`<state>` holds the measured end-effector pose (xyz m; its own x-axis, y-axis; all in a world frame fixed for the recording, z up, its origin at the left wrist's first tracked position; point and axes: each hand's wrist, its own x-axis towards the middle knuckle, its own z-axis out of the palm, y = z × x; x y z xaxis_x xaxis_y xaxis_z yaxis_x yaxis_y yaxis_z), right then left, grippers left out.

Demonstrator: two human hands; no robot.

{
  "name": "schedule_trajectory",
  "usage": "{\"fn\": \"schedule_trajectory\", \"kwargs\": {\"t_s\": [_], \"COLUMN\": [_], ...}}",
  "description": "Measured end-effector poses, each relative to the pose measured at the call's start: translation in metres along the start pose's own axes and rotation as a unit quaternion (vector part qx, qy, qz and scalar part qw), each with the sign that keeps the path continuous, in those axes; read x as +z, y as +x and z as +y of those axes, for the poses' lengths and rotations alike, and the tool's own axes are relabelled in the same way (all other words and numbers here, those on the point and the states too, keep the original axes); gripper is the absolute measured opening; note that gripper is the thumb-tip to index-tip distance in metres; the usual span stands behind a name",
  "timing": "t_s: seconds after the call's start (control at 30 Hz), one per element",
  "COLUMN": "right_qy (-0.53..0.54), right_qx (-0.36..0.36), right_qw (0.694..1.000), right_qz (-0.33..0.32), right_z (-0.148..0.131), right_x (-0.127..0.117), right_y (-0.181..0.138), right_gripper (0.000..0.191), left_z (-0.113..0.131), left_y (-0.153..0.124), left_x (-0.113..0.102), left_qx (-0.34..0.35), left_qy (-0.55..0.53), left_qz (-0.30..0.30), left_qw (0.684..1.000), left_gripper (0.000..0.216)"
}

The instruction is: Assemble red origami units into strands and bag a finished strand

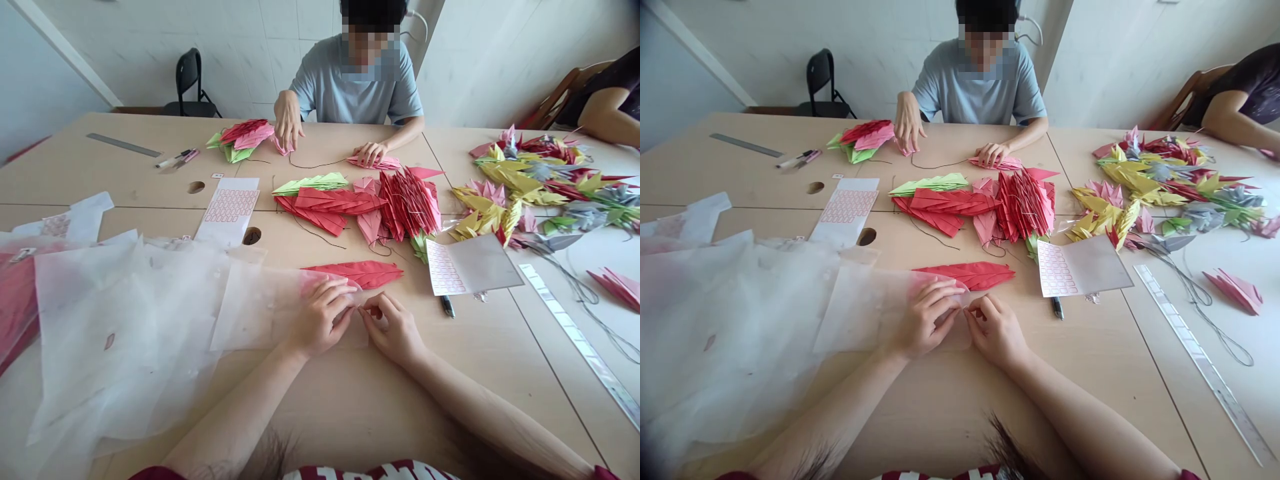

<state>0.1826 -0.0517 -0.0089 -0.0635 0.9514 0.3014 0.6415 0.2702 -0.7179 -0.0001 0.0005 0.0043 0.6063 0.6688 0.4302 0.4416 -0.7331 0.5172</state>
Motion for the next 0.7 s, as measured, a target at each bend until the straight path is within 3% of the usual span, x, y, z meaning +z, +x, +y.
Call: {"fn": "schedule_trajectory", "kwargs": {"t_s": [0.2,0.7], "right_qy": [-0.027,-0.047], "right_qx": [-0.004,-0.011], "right_qw": [0.998,0.997], "right_qz": [-0.062,-0.064], "right_z": [-0.0041,-0.0025], "right_x": [-0.0018,-0.0008], "right_y": [0.0005,0.0011], "right_gripper": [0.008,0.007], "left_z": [0.0039,0.0031], "left_y": [-0.0009,-0.0024], "left_x": [0.0054,0.0088], "left_qx": [0.012,0.03], "left_qy": [0.029,0.034], "left_qz": [0.0,-0.025], "left_qw": [1.0,0.999], "left_gripper": [0.014,0.017]}}
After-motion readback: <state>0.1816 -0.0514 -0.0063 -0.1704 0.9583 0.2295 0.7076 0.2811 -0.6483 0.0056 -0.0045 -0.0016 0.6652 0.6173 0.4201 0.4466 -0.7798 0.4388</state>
